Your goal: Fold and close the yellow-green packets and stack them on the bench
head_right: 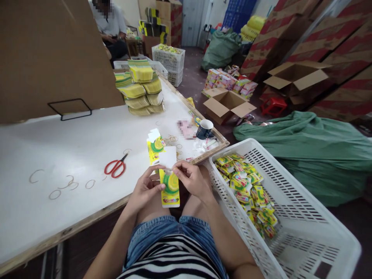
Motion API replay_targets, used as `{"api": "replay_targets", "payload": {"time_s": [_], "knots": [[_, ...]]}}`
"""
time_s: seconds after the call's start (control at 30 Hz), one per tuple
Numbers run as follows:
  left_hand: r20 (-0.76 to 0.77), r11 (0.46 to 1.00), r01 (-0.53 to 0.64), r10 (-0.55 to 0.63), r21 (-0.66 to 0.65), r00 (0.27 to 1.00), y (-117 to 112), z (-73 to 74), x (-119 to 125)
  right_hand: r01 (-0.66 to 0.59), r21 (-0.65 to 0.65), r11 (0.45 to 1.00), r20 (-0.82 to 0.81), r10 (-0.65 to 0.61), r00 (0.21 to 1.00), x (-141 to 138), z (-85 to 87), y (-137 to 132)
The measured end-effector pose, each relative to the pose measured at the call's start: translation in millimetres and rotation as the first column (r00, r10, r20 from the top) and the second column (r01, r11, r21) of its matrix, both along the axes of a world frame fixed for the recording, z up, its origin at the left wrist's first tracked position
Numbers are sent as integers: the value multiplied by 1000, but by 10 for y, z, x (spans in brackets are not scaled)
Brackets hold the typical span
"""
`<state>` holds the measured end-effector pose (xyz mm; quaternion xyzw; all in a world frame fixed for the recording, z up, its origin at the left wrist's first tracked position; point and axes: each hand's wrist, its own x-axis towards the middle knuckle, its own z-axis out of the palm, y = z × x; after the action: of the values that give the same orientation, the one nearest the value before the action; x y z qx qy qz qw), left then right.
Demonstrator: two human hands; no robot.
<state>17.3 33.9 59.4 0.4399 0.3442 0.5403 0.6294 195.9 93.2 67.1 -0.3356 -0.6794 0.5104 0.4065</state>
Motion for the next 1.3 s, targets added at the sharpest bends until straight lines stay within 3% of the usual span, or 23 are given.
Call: {"api": "replay_targets", "payload": {"time_s": [0.1,0.2,0.33,0.47,0.57,0.73,0.9,1.13,1.23,1.3], "knots": [[24,1000,21,-20,-12,999,15,-7,16,50,58,997,26,-51,998,-5,-17,11],[4,999,42,-42,-15,999,43,-33,10,121,-6,993,-78,-121,990,-6,-60,10],[-77,999,-46,44,-20,996,71,-57,15,180,62,982,-37,-178,983,62,-27,30],[-221,989,-147,147,18,964,76,-62,56,36,-21,999,125,-34,992,90,58,33],[-257,988,-143,152,53,954,70,-61,72,-13,-68,998,232,28,972,54,79,19],[-238,997,-49,63,65,969,52,-38,66,107,23,994,368,-108,924,-32,67,0],[-228,996,-88,93,35,969,56,-16,73,182,137,974,425,-224,877,-107,72,-32],[-77,995,-99,97,-23,992,70,0,81,67,114,991,231,-92,969,-14,24,1],[-96,996,-90,89,-6,991,90,-37,144,127,54,990,118,-133,984,60,-8,-25],[-212,982,-164,181,99,960,151,-89,156,293,116,949,87,-303,949,160,11,-54]]}}
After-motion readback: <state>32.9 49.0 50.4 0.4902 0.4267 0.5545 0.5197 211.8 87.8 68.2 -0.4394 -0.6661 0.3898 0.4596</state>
